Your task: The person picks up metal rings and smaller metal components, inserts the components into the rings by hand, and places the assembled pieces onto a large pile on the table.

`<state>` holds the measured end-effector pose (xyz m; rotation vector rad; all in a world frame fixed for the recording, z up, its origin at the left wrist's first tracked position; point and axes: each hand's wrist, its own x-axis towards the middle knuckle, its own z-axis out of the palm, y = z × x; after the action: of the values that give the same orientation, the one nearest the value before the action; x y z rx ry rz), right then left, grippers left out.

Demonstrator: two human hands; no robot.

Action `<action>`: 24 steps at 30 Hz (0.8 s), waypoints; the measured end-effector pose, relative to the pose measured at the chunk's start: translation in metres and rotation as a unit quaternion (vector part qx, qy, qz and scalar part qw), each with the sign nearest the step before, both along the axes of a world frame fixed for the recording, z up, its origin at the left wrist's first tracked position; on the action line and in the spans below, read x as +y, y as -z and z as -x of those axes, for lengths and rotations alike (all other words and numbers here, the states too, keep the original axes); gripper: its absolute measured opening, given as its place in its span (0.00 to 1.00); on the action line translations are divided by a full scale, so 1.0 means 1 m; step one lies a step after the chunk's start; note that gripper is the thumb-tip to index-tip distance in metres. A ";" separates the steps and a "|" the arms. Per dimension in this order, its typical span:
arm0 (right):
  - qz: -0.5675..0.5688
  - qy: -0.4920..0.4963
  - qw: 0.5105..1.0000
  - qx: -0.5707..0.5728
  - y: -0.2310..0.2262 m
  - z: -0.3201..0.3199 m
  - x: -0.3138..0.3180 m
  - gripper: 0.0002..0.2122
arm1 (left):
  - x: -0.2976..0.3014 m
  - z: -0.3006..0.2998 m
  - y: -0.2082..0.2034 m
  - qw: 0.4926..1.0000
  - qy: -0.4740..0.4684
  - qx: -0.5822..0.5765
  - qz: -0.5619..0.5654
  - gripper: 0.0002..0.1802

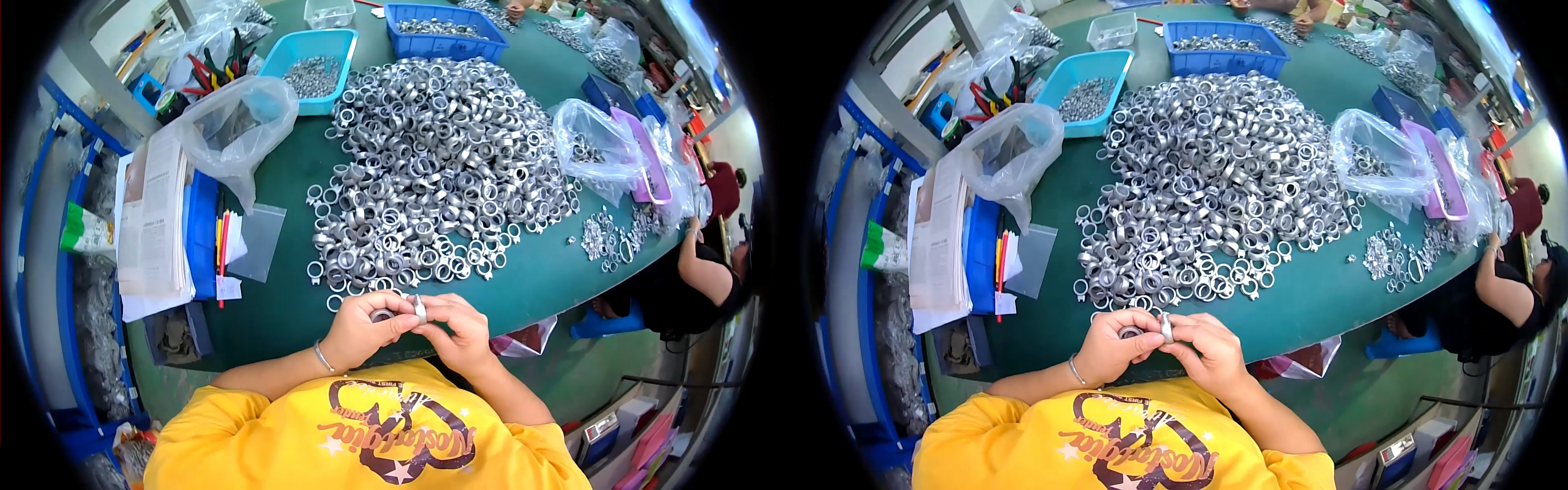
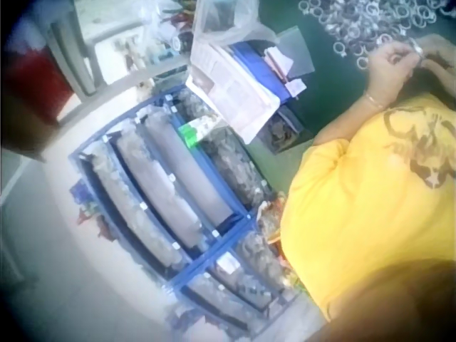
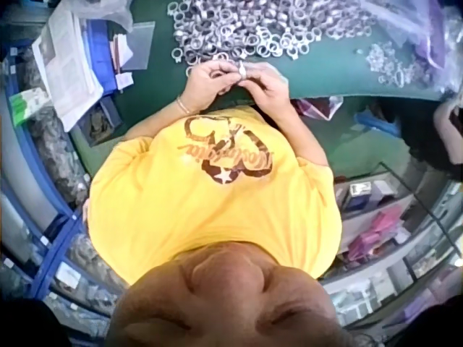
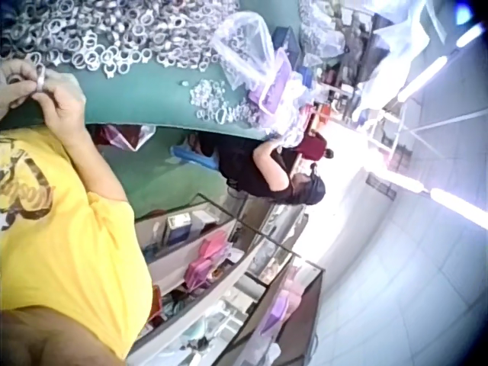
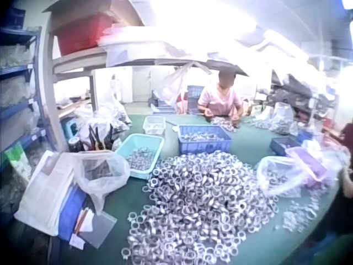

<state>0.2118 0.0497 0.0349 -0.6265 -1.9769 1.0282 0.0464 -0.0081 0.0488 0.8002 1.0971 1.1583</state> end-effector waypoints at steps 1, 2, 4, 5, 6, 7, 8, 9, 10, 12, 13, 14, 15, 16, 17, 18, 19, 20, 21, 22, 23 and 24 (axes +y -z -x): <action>-0.036 0.002 0.999 -0.006 0.001 -0.001 0.002 0.08 | 0.000 -0.001 0.001 1.000 -0.004 0.023 -0.017 0.04; -0.029 0.003 1.000 -0.001 0.001 -0.002 0.003 0.08 | 0.001 -0.001 0.001 0.998 -0.005 0.048 -0.037 0.04; -0.016 0.006 1.000 0.009 0.000 -0.002 0.003 0.08 | 0.001 0.000 0.002 0.988 -0.009 0.114 -0.100 0.04; 0.012 -0.004 1.000 0.023 -0.001 -0.003 0.003 0.08 | 0.002 0.000 0.006 0.978 -0.013 0.152 -0.145 0.05; 0.031 -0.013 0.999 0.032 -0.002 -0.004 0.004 0.08 | 0.003 0.001 0.007 0.964 -0.015 0.189 -0.188 0.05; 0.050 -0.022 0.998 0.040 -0.004 -0.004 0.004 0.08 | 0.003 0.003 0.005 0.964 -0.011 0.198 -0.177 0.06; 0.069 -0.030 0.996 0.047 -0.004 -0.005 0.005 0.08 | 0.004 0.004 0.005 0.960 -0.007 0.207 -0.188 0.06; 0.072 -0.029 0.996 0.051 -0.004 -0.005 0.005 0.07 | 0.005 0.005 0.005 0.956 -0.003 0.215 -0.199 0.06; 0.075 -0.028 0.995 0.055 -0.002 -0.005 0.005 0.07 | 0.006 0.006 0.005 0.952 0.001 0.223 -0.210 0.06; 0.077 -0.024 0.995 0.063 -0.001 -0.004 0.005 0.07 | 0.007 0.006 0.003 0.952 0.011 0.227 -0.204 0.06; 0.078 -0.021 0.995 0.066 0.000 -0.004 0.004 0.06 | 0.008 0.006 0.003 0.950 0.015 0.230 -0.209 0.06; 0.077 -0.018 0.994 0.070 0.001 -0.003 0.005 0.06 | 0.009 0.007 0.003 0.948 0.018 0.233 -0.216 0.06; 0.074 -0.014 0.995 0.067 0.001 -0.002 0.005 0.06 | 0.010 0.007 0.003 0.948 0.019 0.234 -0.214 0.06; 0.071 -0.010 0.995 0.064 0.000 -0.002 0.005 0.06 | 0.010 0.008 0.003 0.949 0.020 0.235 -0.212 0.06; 0.068 -0.005 0.996 0.061 0.000 -0.002 0.005 0.06 | 0.011 0.008 0.004 0.949 0.021 0.235 -0.210 0.07; 0.066 -0.002 0.996 0.059 0.001 -0.001 0.005 0.05 | 0.011 0.009 0.004 0.951 0.020 0.230 -0.206 0.07; 0.065 0.001 0.996 0.057 0.001 0.000 0.005 0.05 | 0.012 0.010 0.005 0.953 0.018 0.225 -0.203 0.07; 0.063 0.003 0.997 0.055 0.000 0.001 0.006 0.05 | 0.012 0.011 0.006 0.955 0.016 0.220 -0.199 0.08; 0.066 0.005 0.996 0.053 0.000 0.001 0.005 0.05 | 0.012 0.011 0.005 0.956 0.016 0.215 -0.196 0.08; 0.069 0.006 0.996 0.051 0.001 0.001 0.005 0.05 | 0.012 0.012 0.003 0.958 0.017 0.211 -0.193 0.08; 0.072 0.008 0.996 0.049 0.001 0.001 0.005 0.05 | 0.013 0.013 0.002 0.960 0.017 0.206 -0.190 0.09; 0.066 0.012 0.997 0.048 0.000 0.002 0.005 0.06 | 0.012 0.013 0.001 0.962 0.018 0.203 -0.182 0.09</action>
<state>0.2103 0.0545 0.0345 -0.6580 -1.8257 1.1591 0.0330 0.0044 0.0474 1.3864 1.2087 1.2128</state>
